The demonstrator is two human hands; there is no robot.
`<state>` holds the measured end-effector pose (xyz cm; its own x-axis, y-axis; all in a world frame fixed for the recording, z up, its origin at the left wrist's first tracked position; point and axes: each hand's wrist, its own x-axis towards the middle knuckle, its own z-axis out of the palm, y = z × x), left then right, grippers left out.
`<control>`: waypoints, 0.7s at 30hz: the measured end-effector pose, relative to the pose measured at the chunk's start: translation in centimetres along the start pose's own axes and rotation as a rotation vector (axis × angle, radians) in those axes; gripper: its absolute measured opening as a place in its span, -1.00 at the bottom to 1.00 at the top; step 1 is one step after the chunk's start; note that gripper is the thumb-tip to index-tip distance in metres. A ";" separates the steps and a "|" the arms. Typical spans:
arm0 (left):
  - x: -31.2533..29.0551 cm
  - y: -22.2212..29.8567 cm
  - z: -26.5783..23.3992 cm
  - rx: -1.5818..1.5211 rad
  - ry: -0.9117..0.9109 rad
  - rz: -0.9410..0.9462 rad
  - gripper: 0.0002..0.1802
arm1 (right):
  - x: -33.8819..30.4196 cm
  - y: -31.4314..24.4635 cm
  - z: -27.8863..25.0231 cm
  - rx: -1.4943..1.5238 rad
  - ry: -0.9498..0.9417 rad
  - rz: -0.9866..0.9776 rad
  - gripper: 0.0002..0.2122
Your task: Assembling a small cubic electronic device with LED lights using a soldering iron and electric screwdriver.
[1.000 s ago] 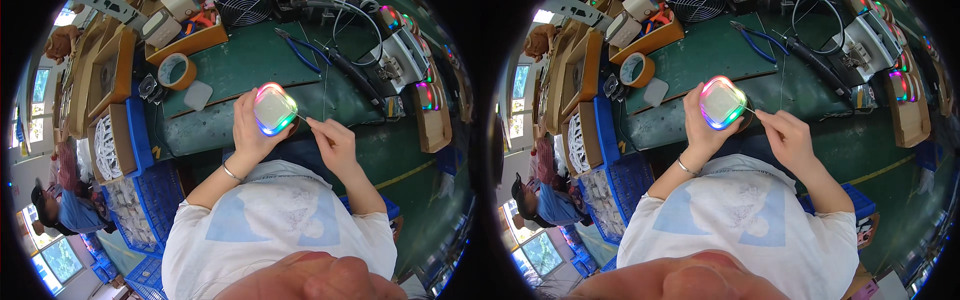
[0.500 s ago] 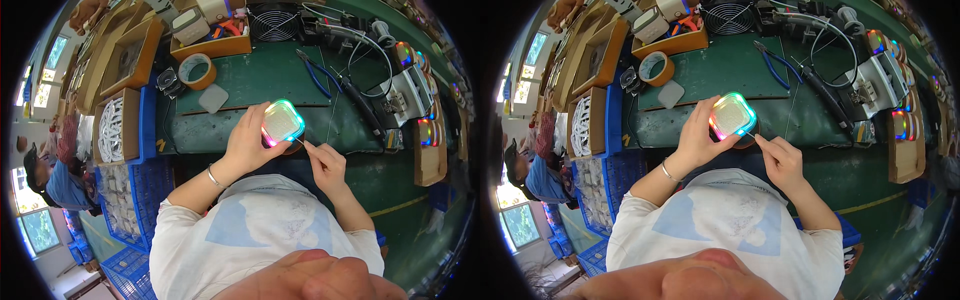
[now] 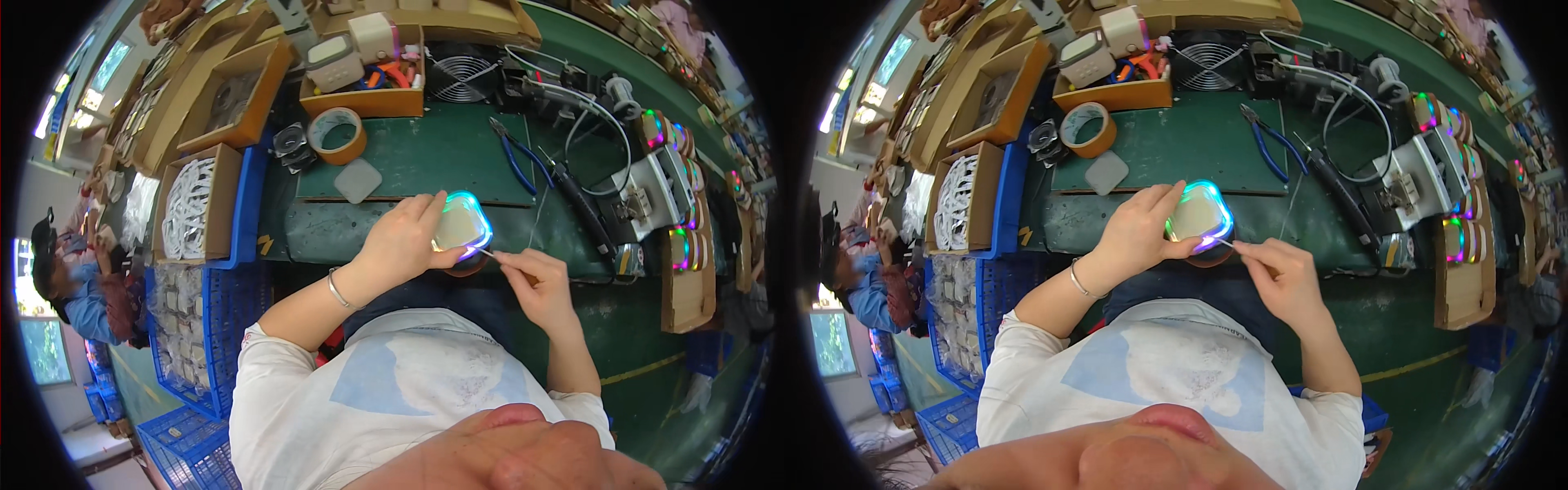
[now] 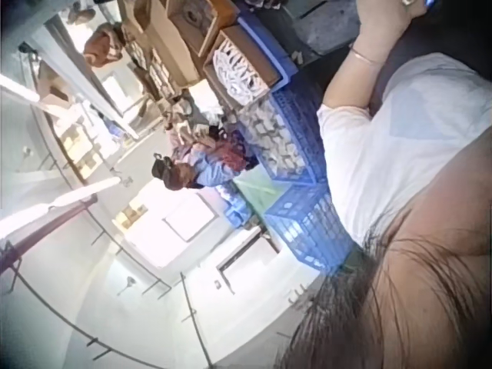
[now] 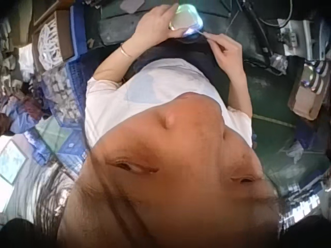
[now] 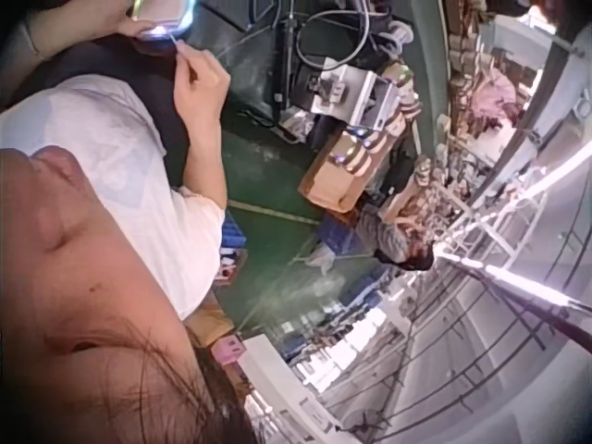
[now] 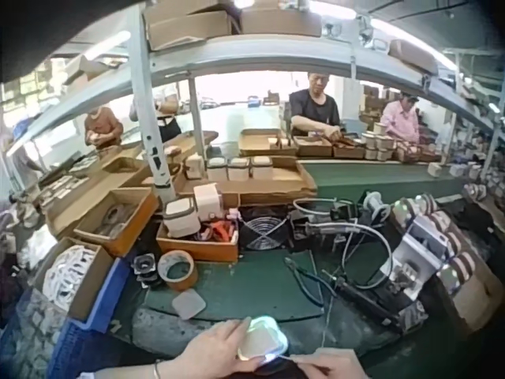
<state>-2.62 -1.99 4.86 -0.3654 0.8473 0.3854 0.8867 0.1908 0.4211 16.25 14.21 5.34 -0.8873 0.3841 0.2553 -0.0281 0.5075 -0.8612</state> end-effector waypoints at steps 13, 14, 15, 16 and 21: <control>1.0 -1.8 0.5 -0.397 -0.138 0.329 -0.23 | 10.4 1.6 -0.6 -0.237 -0.203 -0.257 -0.91; 1.0 -1.8 0.5 -0.434 -0.137 0.332 -0.24 | 10.9 1.9 -0.2 -0.211 -0.241 -0.262 -0.91; 1.1 -1.8 0.5 -0.473 -0.137 0.337 -0.26 | 11.3 2.4 0.1 -0.216 -0.239 -0.260 -0.91; 1.3 -1.9 0.4 -0.477 -0.138 0.341 -0.26 | 11.7 3.1 0.3 -0.146 -0.256 -0.259 -0.91; 1.6 -1.7 -0.5 -0.196 -0.090 0.410 -0.35 | 10.9 4.6 0.5 -0.137 -0.176 -0.283 -0.86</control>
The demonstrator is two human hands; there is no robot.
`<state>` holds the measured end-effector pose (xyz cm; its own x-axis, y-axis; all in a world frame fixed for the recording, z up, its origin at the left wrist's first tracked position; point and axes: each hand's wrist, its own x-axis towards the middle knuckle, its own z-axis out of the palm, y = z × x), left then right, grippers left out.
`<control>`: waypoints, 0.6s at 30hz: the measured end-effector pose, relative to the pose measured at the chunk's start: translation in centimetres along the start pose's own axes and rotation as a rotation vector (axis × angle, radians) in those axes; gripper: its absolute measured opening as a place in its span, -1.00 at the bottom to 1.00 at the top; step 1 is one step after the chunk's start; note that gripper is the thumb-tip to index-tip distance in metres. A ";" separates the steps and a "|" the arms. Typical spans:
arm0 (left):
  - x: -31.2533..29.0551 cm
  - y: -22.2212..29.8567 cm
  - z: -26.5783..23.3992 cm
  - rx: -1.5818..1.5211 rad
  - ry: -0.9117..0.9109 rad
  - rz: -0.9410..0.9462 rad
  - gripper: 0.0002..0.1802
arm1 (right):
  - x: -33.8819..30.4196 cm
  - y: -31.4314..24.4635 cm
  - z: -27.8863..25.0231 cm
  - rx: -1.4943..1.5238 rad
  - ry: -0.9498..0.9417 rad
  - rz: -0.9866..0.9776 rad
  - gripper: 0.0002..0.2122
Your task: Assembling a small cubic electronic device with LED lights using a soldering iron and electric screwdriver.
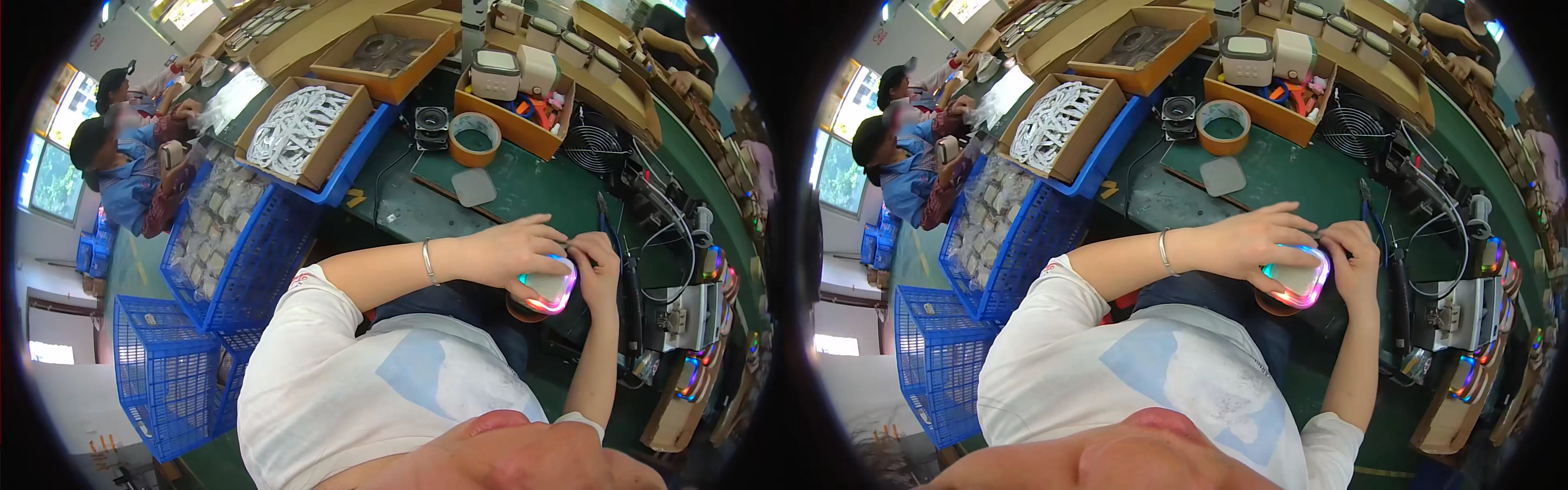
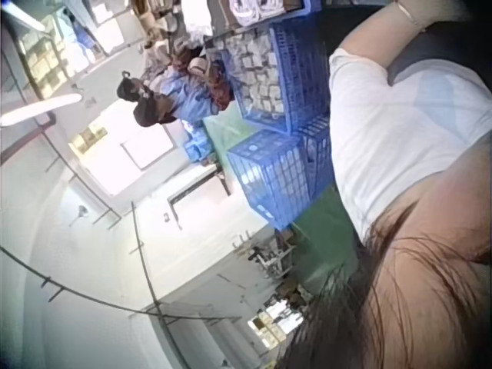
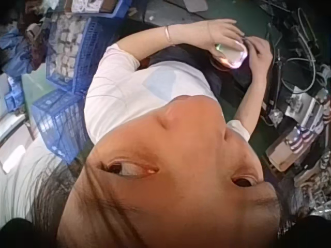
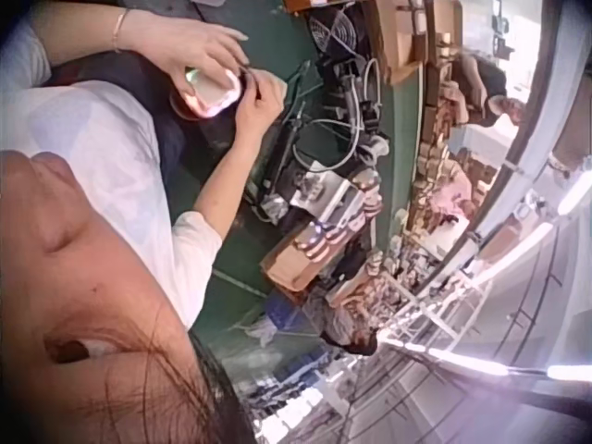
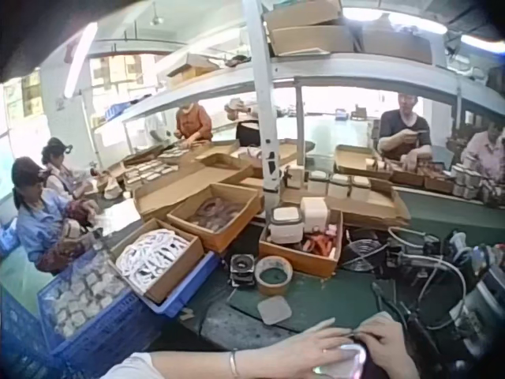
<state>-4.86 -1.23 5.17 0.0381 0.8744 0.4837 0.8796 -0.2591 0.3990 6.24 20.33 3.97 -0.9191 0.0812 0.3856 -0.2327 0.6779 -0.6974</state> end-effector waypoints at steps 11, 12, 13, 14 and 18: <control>-0.4 2.2 2.8 -0.218 0.121 -0.290 -0.21 | -8.6 0.0 -0.6 0.095 0.636 0.481 -0.70; -0.6 2.3 3.4 -0.260 0.119 -0.350 -0.20 | -10.1 0.1 -0.8 0.430 0.773 0.686 -0.70; -0.6 2.1 3.6 -0.264 0.113 -0.346 -0.20 | -12.0 1.0 -1.7 0.720 0.844 0.715 -0.65; -0.5 2.1 3.6 -0.308 0.144 -0.388 -0.15 | -14.6 2.3 -3.2 1.182 0.867 0.688 -0.56; -0.5 0.7 2.9 -0.408 0.211 -0.317 -0.06 | -20.6 5.2 -7.2 2.037 0.798 0.530 -0.40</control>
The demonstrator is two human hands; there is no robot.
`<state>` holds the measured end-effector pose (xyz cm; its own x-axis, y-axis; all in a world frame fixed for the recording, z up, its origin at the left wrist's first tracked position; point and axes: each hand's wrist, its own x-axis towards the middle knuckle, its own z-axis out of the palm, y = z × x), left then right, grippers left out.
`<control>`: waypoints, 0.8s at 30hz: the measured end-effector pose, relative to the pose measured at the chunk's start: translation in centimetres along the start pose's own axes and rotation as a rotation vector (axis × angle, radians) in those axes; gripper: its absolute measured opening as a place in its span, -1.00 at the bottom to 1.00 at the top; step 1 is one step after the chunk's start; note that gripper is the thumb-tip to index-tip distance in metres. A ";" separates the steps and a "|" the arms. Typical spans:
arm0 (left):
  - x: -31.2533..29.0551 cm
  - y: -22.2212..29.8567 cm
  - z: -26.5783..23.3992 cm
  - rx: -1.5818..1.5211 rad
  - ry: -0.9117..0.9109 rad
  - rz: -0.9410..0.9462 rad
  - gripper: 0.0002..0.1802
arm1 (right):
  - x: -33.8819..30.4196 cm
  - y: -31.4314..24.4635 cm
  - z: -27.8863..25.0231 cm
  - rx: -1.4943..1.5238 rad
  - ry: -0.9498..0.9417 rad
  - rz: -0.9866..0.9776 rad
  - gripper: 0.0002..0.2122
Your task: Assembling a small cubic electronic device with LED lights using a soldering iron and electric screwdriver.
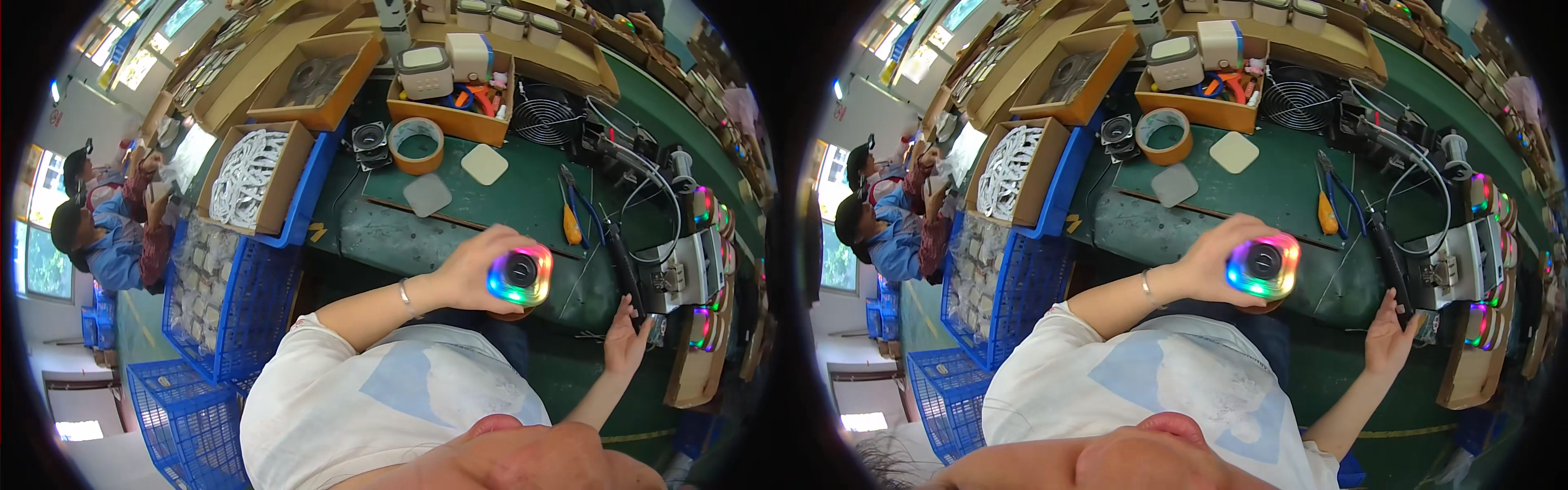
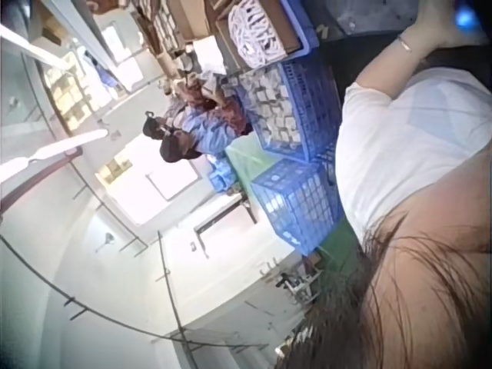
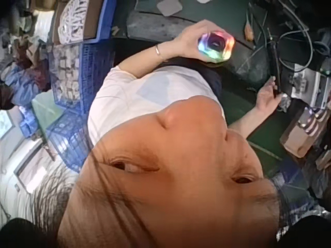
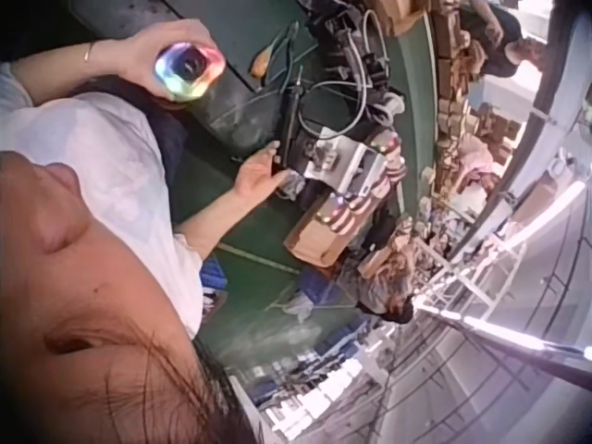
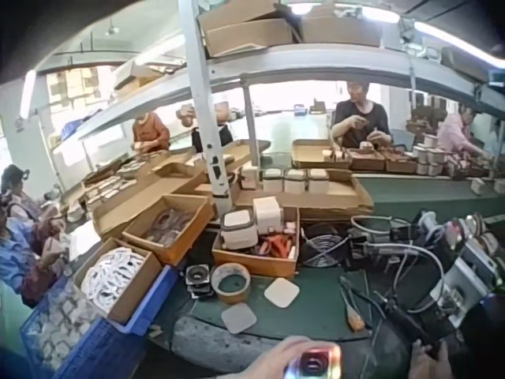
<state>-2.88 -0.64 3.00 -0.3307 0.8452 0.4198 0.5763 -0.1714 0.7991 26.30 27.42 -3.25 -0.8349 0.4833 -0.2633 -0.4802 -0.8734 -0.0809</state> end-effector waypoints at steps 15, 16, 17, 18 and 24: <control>-1.8 2.2 -7.8 -0.442 0.021 0.067 -0.15 | -1.1 3.0 5.1 -0.489 0.406 -0.623 -0.59; -3.0 1.7 -6.6 -0.536 0.119 -0.232 0.05 | -1.3 3.2 5.8 -0.650 0.363 -0.776 -0.60; -3.2 1.9 -5.0 -1.074 0.193 -0.257 0.04 | -1.5 3.8 7.4 -0.892 0.278 -0.907 -0.61; -3.2 2.0 -4.1 -1.609 0.255 -0.279 0.03 | -1.8 4.8 9.3 -1.069 0.343 -1.070 -0.64; -1.9 0.1 -2.2 -0.189 0.045 -0.069 -0.09 | -3.9 5.9 15.0 -1.276 0.743 -1.710 -0.59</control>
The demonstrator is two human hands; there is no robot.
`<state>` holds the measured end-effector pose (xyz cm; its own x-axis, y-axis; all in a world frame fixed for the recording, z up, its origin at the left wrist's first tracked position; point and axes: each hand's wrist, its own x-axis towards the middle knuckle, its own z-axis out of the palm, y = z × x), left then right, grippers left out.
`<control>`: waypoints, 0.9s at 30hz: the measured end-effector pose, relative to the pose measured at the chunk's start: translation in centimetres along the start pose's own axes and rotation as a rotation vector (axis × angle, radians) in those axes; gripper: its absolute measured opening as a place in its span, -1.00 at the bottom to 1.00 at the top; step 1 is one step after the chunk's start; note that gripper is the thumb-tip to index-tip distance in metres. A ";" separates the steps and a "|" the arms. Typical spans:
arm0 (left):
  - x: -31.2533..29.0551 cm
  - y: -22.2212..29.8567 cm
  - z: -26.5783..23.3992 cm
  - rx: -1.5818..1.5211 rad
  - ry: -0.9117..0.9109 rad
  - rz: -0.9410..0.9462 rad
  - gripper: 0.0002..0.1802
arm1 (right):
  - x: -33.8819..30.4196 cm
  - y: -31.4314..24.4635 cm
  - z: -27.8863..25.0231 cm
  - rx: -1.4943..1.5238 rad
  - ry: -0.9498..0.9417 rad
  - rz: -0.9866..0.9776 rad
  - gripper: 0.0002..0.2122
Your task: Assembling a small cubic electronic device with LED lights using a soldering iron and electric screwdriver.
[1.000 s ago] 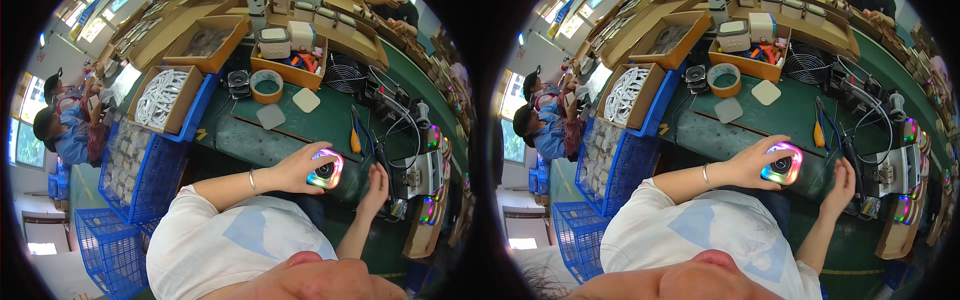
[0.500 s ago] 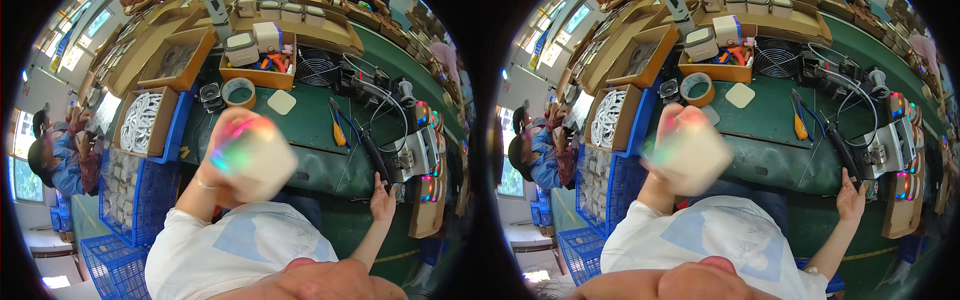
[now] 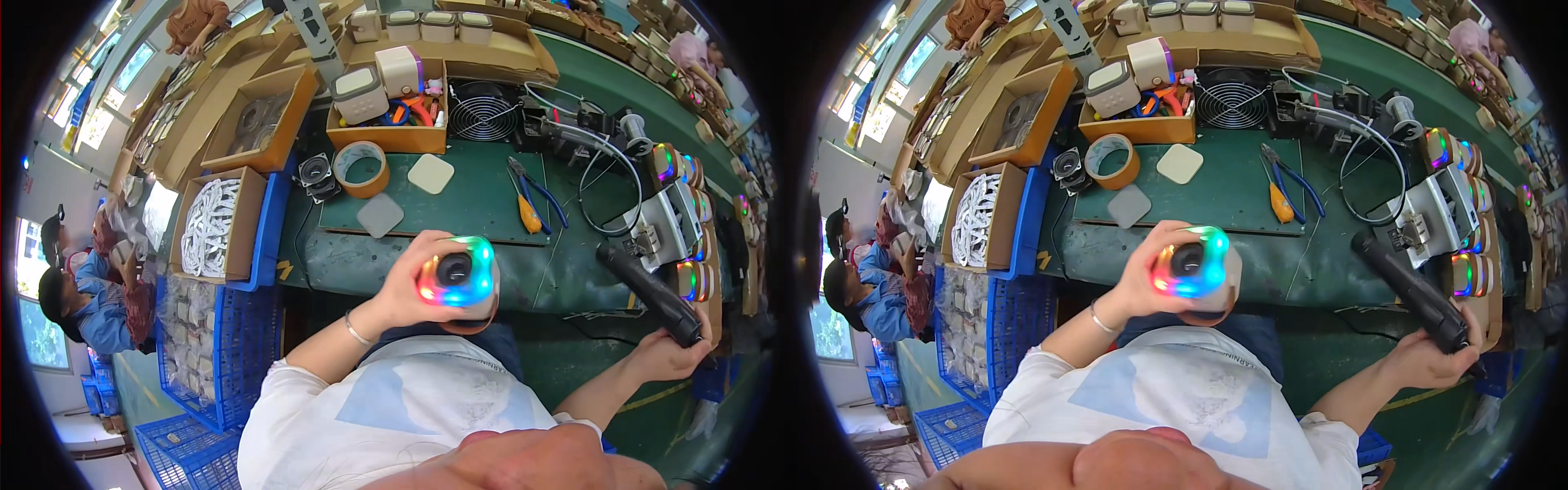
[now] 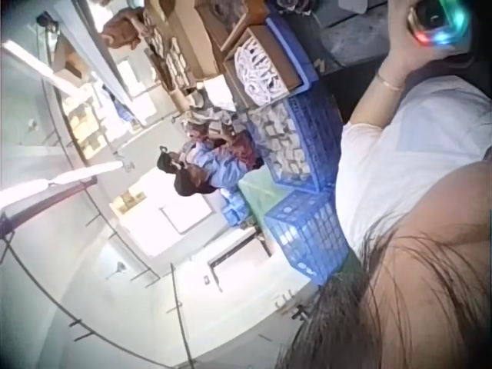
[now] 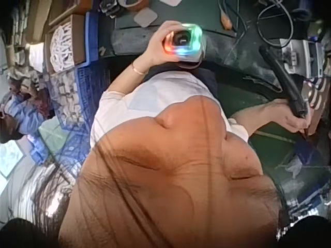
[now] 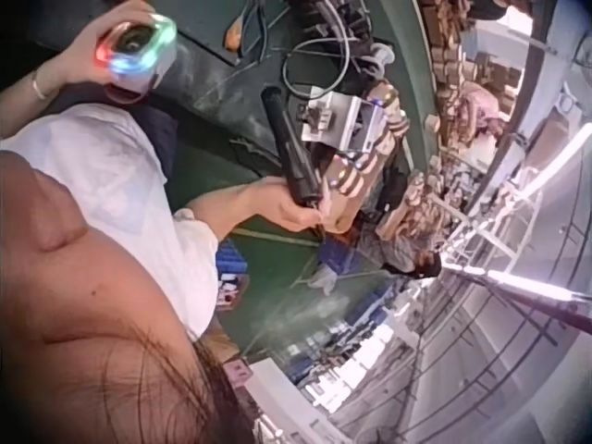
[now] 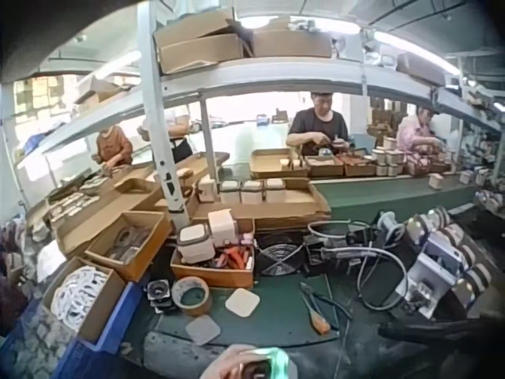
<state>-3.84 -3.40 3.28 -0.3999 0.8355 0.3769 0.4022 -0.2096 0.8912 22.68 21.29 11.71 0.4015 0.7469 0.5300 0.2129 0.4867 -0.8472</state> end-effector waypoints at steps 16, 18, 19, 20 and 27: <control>3.3 2.1 5.6 0.504 -0.048 0.008 -0.04 | -5.8 1.0 8.9 0.726 -1.953 0.521 -0.25; 3.0 1.9 6.2 0.517 0.061 -0.010 -0.06 | -6.8 1.2 8.4 0.717 -1.894 0.472 -0.25; 2.8 1.9 6.3 0.514 0.059 -0.014 -0.06 | -7.0 1.0 8.3 0.713 -1.894 0.477 -0.25; 2.8 1.8 6.3 0.513 0.075 -0.005 -0.06 | -7.1 0.8 8.4 0.670 -1.777 0.367 -0.25; 3.7 1.3 5.2 0.424 -0.023 0.039 -0.04 | -6.4 -2.2 9.9 0.750 -1.226 0.271 -0.23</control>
<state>-0.51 2.04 4.56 -0.3613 0.8429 0.3986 0.7220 -0.0176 0.6917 10.82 19.94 10.56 -0.7229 0.5749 0.3833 -0.4019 0.1015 -0.9100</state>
